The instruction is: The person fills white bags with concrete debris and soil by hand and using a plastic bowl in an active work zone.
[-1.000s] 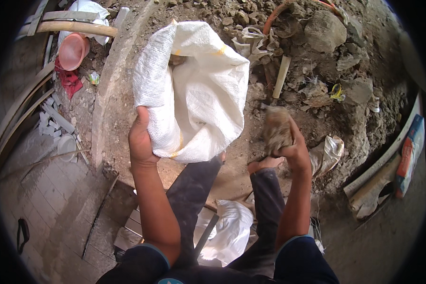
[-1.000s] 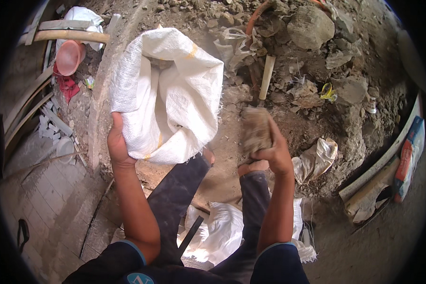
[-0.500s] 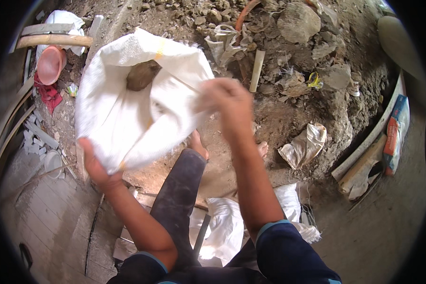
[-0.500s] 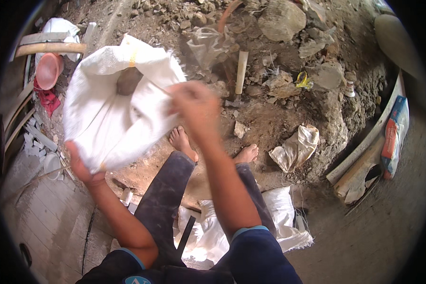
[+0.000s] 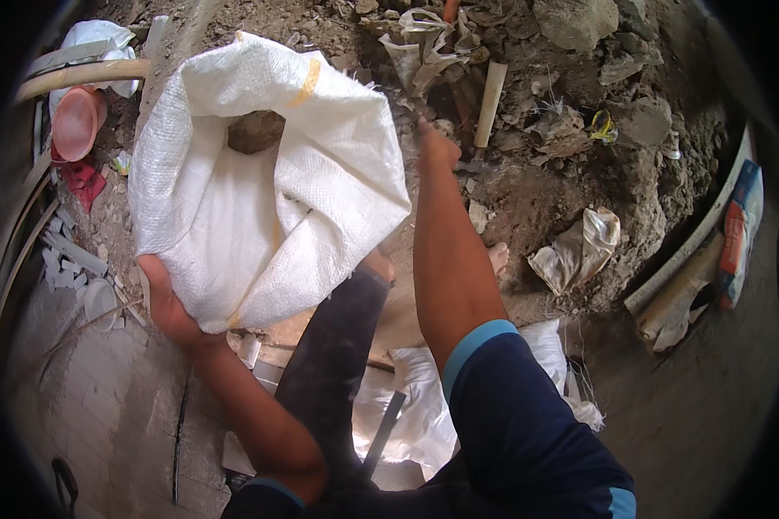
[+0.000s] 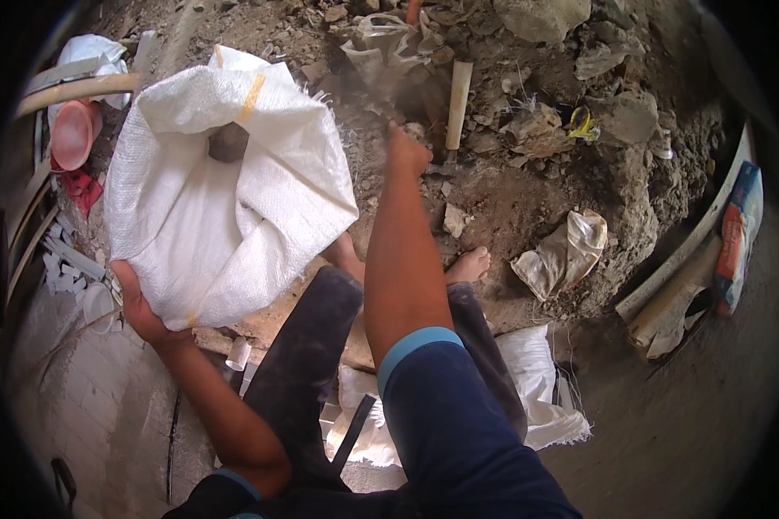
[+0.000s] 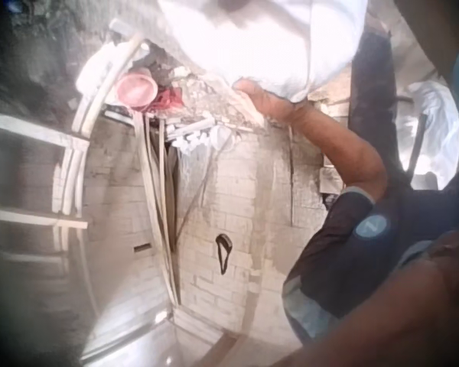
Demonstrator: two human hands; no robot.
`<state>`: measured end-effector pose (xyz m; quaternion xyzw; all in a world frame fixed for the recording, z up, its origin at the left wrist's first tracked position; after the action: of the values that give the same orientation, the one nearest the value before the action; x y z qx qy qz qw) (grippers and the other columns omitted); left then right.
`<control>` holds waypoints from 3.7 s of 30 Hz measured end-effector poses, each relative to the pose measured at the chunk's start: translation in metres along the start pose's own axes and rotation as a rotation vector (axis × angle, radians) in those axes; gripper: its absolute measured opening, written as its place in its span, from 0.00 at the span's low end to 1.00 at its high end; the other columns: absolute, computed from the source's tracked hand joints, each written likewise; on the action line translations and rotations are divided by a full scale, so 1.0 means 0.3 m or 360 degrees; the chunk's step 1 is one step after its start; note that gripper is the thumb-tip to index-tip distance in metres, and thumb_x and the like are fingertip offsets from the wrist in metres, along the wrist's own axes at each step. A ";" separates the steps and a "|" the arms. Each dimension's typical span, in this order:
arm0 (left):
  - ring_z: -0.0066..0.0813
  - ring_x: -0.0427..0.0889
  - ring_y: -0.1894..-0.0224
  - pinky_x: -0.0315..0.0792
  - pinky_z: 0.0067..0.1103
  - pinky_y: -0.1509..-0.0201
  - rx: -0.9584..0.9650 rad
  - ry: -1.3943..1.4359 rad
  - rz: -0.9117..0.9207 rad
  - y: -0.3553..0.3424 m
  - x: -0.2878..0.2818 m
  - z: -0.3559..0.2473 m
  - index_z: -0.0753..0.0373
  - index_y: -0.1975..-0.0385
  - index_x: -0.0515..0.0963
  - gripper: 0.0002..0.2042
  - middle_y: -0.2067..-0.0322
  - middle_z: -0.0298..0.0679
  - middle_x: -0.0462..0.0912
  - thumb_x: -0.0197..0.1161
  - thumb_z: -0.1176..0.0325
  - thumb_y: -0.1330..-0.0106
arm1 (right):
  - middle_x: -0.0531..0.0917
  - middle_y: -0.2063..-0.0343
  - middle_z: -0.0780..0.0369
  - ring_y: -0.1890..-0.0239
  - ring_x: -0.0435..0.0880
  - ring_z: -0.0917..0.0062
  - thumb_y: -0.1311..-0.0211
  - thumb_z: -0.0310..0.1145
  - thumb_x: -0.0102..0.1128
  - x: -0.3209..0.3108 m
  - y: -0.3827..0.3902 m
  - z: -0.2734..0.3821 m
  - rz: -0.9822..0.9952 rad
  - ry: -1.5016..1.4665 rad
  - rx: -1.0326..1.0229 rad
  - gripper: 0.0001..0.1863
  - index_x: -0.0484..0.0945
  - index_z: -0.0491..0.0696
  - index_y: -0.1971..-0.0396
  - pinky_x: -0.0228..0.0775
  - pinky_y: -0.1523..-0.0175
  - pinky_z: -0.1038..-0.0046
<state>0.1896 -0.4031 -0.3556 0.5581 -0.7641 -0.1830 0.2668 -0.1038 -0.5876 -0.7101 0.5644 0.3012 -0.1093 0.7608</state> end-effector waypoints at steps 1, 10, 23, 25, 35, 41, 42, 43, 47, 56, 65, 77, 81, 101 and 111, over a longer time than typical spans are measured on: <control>0.44 0.65 0.38 0.57 0.36 0.33 -0.0010 0.0013 0.0012 0.000 0.013 -0.002 0.72 0.37 0.55 0.30 0.39 0.50 0.62 0.42 0.51 0.28 | 0.73 0.49 0.45 0.45 0.73 0.57 0.64 0.52 0.74 -0.013 0.002 0.011 0.0013 0.0109 -0.0043 0.50 0.59 0.33 0.47 0.66 0.42 0.65; 0.39 0.70 0.42 0.61 0.31 0.37 0.0040 -0.0259 -0.0135 -0.007 0.037 -0.002 0.75 0.40 0.60 0.31 0.43 0.50 0.68 0.47 0.50 0.30 | 0.75 0.57 0.44 0.53 0.77 0.51 0.68 0.43 0.71 -0.145 0.163 0.009 -0.0111 0.0482 -0.0501 0.44 0.60 0.36 0.51 0.67 0.45 0.60; 0.40 0.69 0.42 0.61 0.33 0.36 -0.0131 0.0136 0.0130 -0.026 0.173 0.064 0.71 0.39 0.59 0.30 0.42 0.48 0.68 0.48 0.51 0.30 | 0.81 0.65 0.57 0.68 0.83 0.75 0.63 0.32 0.69 -0.314 0.982 0.448 0.1756 0.0404 -0.0984 0.35 0.69 0.39 0.49 0.77 0.67 0.75; 0.41 0.69 0.41 0.61 0.34 0.36 -0.0114 0.0215 0.0192 -0.028 0.168 0.043 0.70 0.39 0.59 0.30 0.41 0.49 0.67 0.46 0.50 0.30 | 0.81 0.70 0.53 0.68 0.84 0.72 0.59 0.39 0.73 -0.232 1.110 0.438 0.1654 0.1006 -0.1328 0.34 0.69 0.37 0.53 0.76 0.66 0.71; 0.40 0.70 0.42 0.62 0.33 0.36 -0.0092 0.0131 0.0118 0.010 0.120 0.015 0.70 0.39 0.60 0.29 0.43 0.46 0.69 0.46 0.51 0.30 | 0.78 0.57 0.51 0.60 0.81 0.60 0.55 0.42 0.70 -0.213 0.723 0.623 0.0600 0.0556 -0.1472 0.35 0.69 0.42 0.47 0.74 0.56 0.65; 0.40 0.68 0.40 0.60 0.33 0.35 -0.0105 0.0067 0.0178 0.019 0.146 0.051 0.72 0.39 0.60 0.31 0.42 0.47 0.68 0.50 0.51 0.32 | 0.65 0.44 0.51 0.39 0.62 0.56 0.56 0.41 0.69 0.029 0.650 0.767 -0.0223 0.1210 -0.2527 0.39 0.64 0.49 0.42 0.62 0.43 0.53; 0.40 0.68 0.40 0.60 0.33 0.35 -0.0109 0.0055 0.0177 0.020 0.142 0.054 0.72 0.39 0.60 0.31 0.42 0.47 0.68 0.50 0.50 0.32 | 0.65 0.45 0.50 0.40 0.62 0.54 0.55 0.39 0.68 0.090 0.613 0.771 -0.0249 0.1292 -0.2559 0.36 0.65 0.49 0.43 0.62 0.44 0.52; 0.40 0.68 0.40 0.59 0.33 0.35 -0.0112 0.0051 0.0182 0.020 0.141 0.056 0.72 0.39 0.60 0.31 0.42 0.47 0.67 0.51 0.50 0.32 | 0.65 0.45 0.50 0.40 0.62 0.51 0.54 0.37 0.66 0.136 0.596 0.768 -0.0284 0.1375 -0.2594 0.34 0.65 0.49 0.44 0.62 0.44 0.51; 0.40 0.68 0.40 0.60 0.33 0.35 -0.0076 0.0066 0.0193 0.013 0.148 0.035 0.72 0.39 0.59 0.32 0.41 0.48 0.67 0.51 0.50 0.32 | 0.64 0.45 0.48 0.44 0.65 0.50 0.50 0.31 0.59 0.234 0.516 0.680 -0.0272 0.1541 -0.2394 0.19 0.72 0.47 0.55 0.70 0.52 0.53; 0.40 0.68 0.40 0.60 0.33 0.35 -0.0108 0.0152 0.0130 -0.014 0.146 0.029 0.72 0.40 0.60 0.32 0.42 0.48 0.67 0.50 0.49 0.32 | 0.78 0.63 0.53 0.62 0.78 0.58 0.57 0.23 0.56 -0.123 0.310 0.476 0.0171 0.0941 -0.2200 0.16 0.76 0.44 0.63 0.72 0.56 0.64; 0.41 0.68 0.40 0.60 0.35 0.35 -0.0187 0.0076 0.0185 -0.035 0.195 0.072 0.71 0.39 0.58 0.31 0.41 0.47 0.67 0.50 0.50 0.31 | 0.81 0.64 0.56 0.61 0.81 0.74 0.62 0.22 0.56 -0.261 0.950 0.619 0.2279 -0.0031 -0.1124 0.19 0.77 0.41 0.63 0.76 0.57 0.73; 0.41 0.68 0.40 0.59 0.34 0.35 0.0152 0.0248 -0.0056 0.014 0.052 -0.065 0.71 0.39 0.60 0.31 0.41 0.49 0.67 0.47 0.49 0.31 | 0.79 0.66 0.43 0.61 0.79 0.52 0.48 0.42 0.61 0.163 1.302 0.481 0.1469 0.0609 -0.1906 0.23 0.76 0.37 0.60 0.69 0.52 0.60; 0.39 0.70 0.43 0.62 0.33 0.37 -0.0004 0.0274 0.0033 0.008 0.071 -0.007 0.71 0.40 0.62 0.30 0.44 0.47 0.70 0.48 0.49 0.31 | 0.73 0.53 0.41 0.50 0.73 0.51 0.51 0.36 0.63 0.050 1.338 0.445 0.1611 0.0471 -0.2208 0.25 0.74 0.35 0.55 0.66 0.44 0.63; 0.39 0.66 0.39 0.56 0.33 0.34 -0.0142 0.0286 0.0255 -0.053 0.161 0.049 0.71 0.38 0.59 0.30 0.41 0.45 0.66 0.47 0.51 0.30 | 0.66 0.45 0.42 0.42 0.69 0.57 0.62 0.53 0.74 -0.546 0.243 1.167 -0.0411 0.0521 -0.1101 0.66 0.36 0.35 0.35 0.65 0.39 0.65; 0.40 0.68 0.40 0.58 0.33 0.34 -0.0067 0.0174 0.0108 -0.041 0.152 0.023 0.71 0.39 0.59 0.30 0.41 0.47 0.67 0.48 0.51 0.30 | 0.73 0.55 0.46 0.55 0.79 0.62 0.69 0.42 0.79 -0.533 0.227 1.179 -0.0462 0.0387 -0.1147 0.59 0.48 0.32 0.41 0.77 0.55 0.68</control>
<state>0.1840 -0.4504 -0.3588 0.5353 -0.7628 -0.1593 0.3258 -0.0781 -0.9193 -0.4989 0.2220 0.4844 -0.0354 0.8454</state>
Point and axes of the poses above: each hand's wrist, its own y-axis away from the middle knuckle, its own x-axis out of the palm, z = x × y, the point moved 9 cm from there along -y, towards the middle knuckle
